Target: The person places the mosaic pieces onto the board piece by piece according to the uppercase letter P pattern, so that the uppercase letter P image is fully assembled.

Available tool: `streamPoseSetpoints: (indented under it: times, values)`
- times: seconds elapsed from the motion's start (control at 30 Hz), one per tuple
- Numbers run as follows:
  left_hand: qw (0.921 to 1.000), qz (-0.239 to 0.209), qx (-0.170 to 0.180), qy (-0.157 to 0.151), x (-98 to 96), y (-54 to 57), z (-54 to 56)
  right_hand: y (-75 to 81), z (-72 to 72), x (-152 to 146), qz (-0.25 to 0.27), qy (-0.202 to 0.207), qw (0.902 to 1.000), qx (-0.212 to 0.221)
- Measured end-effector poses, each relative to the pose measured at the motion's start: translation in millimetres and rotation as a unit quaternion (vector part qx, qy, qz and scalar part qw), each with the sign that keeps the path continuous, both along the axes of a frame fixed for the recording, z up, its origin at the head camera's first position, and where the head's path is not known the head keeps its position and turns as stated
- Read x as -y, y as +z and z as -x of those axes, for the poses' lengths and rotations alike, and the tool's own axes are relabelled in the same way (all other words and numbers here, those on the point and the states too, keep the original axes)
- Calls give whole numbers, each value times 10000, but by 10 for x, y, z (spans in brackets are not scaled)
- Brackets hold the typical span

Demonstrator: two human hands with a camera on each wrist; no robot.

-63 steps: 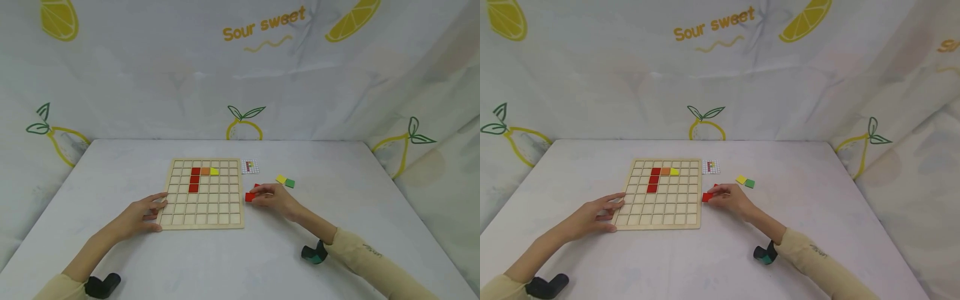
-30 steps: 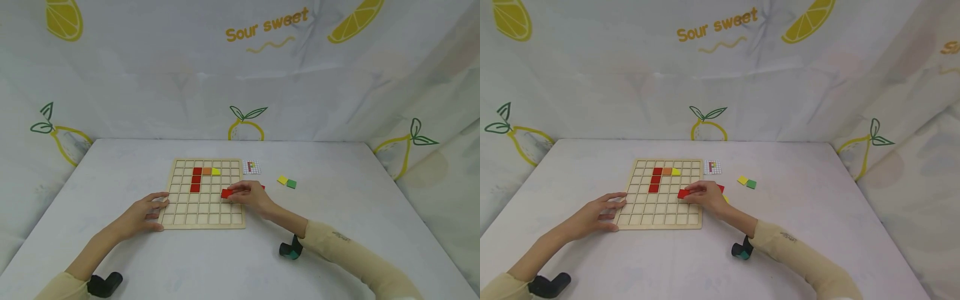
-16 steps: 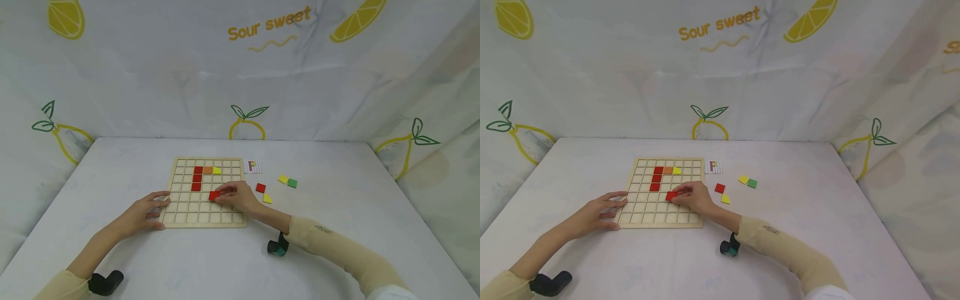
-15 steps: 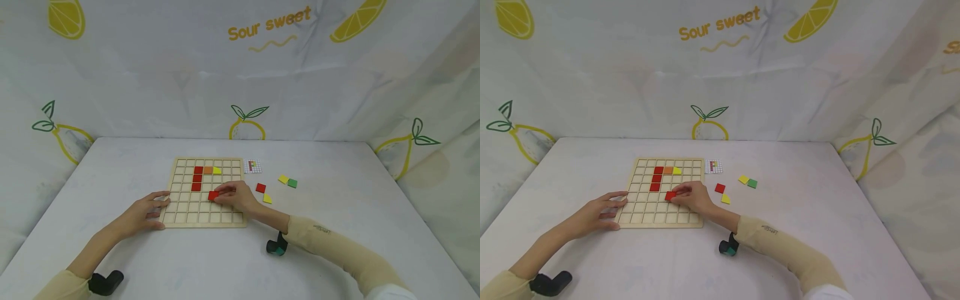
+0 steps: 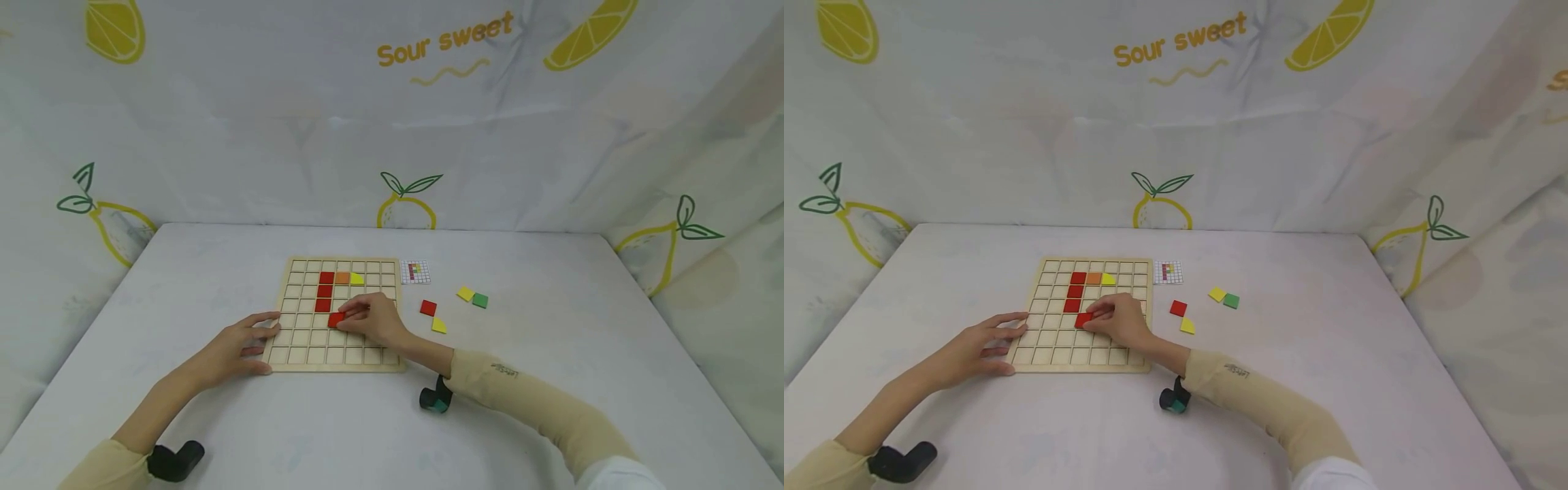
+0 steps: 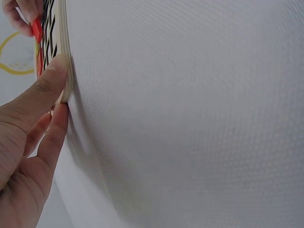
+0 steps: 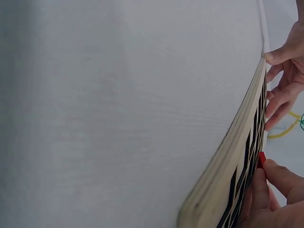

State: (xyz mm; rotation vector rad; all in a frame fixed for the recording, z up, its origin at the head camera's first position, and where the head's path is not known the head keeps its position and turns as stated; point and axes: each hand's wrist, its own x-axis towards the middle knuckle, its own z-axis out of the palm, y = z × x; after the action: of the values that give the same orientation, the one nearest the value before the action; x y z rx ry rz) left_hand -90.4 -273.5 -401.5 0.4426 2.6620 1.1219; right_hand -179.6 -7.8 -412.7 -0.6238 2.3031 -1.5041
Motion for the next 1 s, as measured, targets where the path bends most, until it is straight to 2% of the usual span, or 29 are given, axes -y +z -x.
streamPoseSetpoints:
  times: [0.37, 0.5, 0.73, 1.0]
  values:
    - [9998, 99, 127, 87, -10, -1, 5, 24, 3, 92, -246, 160, 9982, -529]
    - [9999, 101, 87, 55, -2, -5, 2, 31, 4, 123, -340, 151, 9975, -605]
    - [9997, -211, 91, -61, 21, 3, -17, 31, 2, 128, -306, 160, 9974, -640]
    - [9997, -200, 35, -95, 25, 7, -16, 23, -5, 144, -234, 95, 9974, -673]
